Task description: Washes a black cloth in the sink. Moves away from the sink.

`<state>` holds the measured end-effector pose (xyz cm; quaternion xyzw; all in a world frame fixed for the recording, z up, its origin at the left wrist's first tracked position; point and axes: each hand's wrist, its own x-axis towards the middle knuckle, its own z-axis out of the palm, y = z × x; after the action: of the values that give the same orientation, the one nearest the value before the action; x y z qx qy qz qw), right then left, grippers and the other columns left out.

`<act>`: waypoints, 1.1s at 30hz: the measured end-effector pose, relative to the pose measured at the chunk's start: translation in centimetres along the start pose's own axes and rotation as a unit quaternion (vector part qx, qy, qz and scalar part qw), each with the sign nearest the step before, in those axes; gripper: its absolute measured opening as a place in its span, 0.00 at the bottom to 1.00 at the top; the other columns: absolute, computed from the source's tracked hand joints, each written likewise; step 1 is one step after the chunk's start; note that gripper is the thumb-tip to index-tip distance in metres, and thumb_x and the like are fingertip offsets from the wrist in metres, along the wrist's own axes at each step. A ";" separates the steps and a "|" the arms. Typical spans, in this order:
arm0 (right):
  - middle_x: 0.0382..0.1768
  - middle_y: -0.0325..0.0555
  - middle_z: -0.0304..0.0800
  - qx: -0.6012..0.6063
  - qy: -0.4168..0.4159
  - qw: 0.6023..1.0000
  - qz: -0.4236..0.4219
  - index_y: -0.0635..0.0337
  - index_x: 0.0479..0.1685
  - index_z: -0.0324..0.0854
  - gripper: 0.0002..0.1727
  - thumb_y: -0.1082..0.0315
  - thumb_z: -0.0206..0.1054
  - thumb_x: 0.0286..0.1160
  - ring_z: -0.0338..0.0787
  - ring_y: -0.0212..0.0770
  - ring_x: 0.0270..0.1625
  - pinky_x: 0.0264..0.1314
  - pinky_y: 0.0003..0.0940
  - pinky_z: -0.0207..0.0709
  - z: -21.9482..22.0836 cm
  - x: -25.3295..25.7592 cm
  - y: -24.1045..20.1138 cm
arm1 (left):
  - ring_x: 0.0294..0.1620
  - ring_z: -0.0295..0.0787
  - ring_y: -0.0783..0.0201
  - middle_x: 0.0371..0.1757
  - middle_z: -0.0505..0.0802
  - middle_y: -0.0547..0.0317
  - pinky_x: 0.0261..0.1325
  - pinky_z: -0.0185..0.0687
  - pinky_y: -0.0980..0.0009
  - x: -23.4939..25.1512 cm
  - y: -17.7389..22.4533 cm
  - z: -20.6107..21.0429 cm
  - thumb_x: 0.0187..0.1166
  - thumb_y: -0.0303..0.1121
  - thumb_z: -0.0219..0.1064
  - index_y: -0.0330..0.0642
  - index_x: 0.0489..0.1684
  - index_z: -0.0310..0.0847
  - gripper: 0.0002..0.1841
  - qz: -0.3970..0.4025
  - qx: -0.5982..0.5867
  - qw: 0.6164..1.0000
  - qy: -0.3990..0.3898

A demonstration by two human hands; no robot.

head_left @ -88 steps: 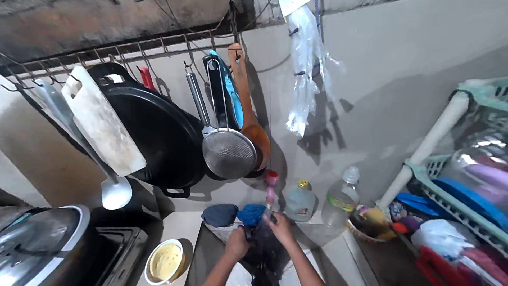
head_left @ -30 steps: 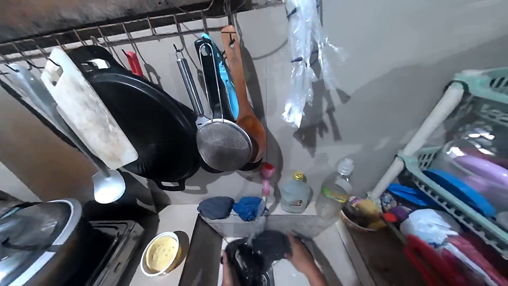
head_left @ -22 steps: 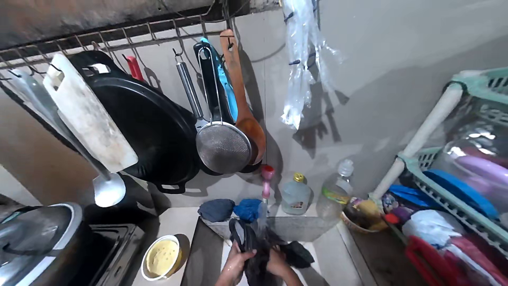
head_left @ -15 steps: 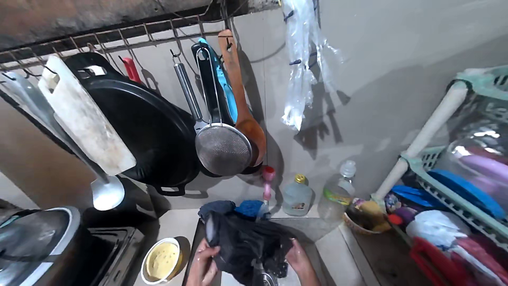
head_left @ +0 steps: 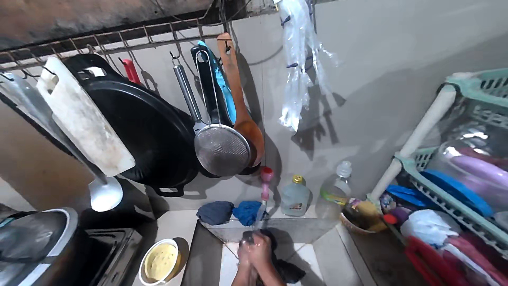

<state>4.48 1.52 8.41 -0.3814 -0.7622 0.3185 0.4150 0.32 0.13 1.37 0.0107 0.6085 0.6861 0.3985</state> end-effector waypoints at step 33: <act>0.34 0.33 0.90 0.265 -0.044 0.963 0.024 0.69 0.42 0.86 0.08 0.73 0.63 0.79 0.87 0.17 0.41 0.53 0.19 0.82 -12.3 8.4 -2.7 | 0.60 0.87 0.45 0.58 0.89 0.33 0.69 0.79 0.49 2.3 8.4 2.2 0.74 0.20 0.67 0.24 0.58 0.84 0.16 0.198 0.370 0.861 -0.286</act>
<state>11.32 9.33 19.37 -0.2618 -0.6588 0.5349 0.4597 -4.63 3.77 7.95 0.4738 0.6617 0.4418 0.3775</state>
